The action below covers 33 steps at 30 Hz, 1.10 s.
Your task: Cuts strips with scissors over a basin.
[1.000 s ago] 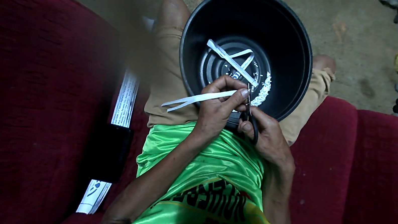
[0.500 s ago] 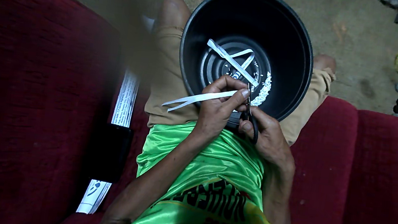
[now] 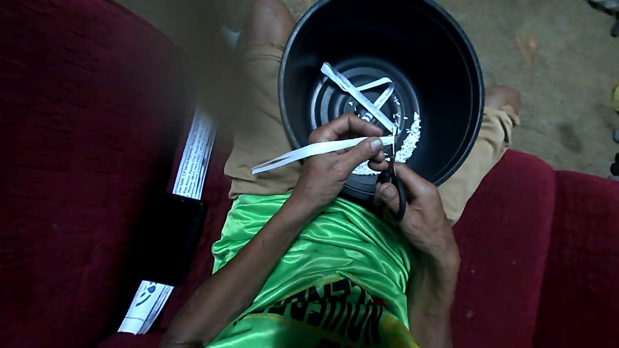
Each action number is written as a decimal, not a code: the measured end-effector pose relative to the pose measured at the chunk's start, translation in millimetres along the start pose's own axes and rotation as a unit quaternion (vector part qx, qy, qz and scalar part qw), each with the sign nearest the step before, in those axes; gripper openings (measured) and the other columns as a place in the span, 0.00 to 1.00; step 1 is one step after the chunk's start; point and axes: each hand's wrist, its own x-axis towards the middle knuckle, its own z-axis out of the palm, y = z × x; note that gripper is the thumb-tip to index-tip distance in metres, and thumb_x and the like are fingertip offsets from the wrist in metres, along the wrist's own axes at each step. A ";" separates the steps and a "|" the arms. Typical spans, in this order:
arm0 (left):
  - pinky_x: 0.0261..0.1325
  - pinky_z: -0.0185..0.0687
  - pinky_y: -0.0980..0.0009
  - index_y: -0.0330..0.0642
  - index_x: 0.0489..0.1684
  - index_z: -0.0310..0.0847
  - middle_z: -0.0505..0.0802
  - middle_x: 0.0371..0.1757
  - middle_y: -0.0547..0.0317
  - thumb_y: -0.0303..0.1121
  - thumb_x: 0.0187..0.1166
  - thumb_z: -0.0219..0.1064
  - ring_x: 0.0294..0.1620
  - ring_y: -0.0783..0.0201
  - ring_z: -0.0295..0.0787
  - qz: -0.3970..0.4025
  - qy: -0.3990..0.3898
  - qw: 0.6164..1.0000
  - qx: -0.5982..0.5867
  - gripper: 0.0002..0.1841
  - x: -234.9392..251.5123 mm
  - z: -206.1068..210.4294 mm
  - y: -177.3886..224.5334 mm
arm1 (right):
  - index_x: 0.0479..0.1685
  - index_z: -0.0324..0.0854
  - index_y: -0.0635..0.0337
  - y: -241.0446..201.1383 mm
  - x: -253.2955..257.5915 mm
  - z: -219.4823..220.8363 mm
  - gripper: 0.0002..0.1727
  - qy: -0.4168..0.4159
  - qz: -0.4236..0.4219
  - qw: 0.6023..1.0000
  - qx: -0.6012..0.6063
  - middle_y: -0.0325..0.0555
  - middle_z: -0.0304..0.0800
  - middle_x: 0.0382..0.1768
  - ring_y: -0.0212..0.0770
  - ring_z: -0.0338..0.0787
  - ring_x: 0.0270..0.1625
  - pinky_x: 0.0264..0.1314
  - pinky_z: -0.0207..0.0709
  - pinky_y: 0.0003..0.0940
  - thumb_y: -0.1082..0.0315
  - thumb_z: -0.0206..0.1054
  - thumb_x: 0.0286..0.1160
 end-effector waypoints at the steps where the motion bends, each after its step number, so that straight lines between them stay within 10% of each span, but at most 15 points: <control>1: 0.50 0.95 0.60 0.29 0.49 0.80 0.93 0.36 0.49 0.19 0.80 0.66 0.36 0.58 0.94 0.001 0.002 1.000 -0.003 0.06 -0.1 0.5 -0.1 | 0.66 0.82 0.55 0.3 0.2 -0.1 0.23 0.000 -0.003 1.000 0.001 0.35 0.81 0.26 0.29 0.74 0.19 0.19 0.72 0.24 0.48 0.63 0.85; 33: 0.54 0.94 0.59 0.31 0.47 0.81 0.93 0.40 0.50 0.17 0.77 0.68 0.41 0.58 0.95 0.005 0.014 1.000 -0.017 0.06 -2.2 -2.5 5.1 | 0.69 0.82 0.53 3.7 -1.2 -1.7 0.31 -0.037 0.000 0.999 0.010 0.33 0.80 0.25 0.28 0.72 0.19 0.18 0.69 0.24 0.38 0.62 0.81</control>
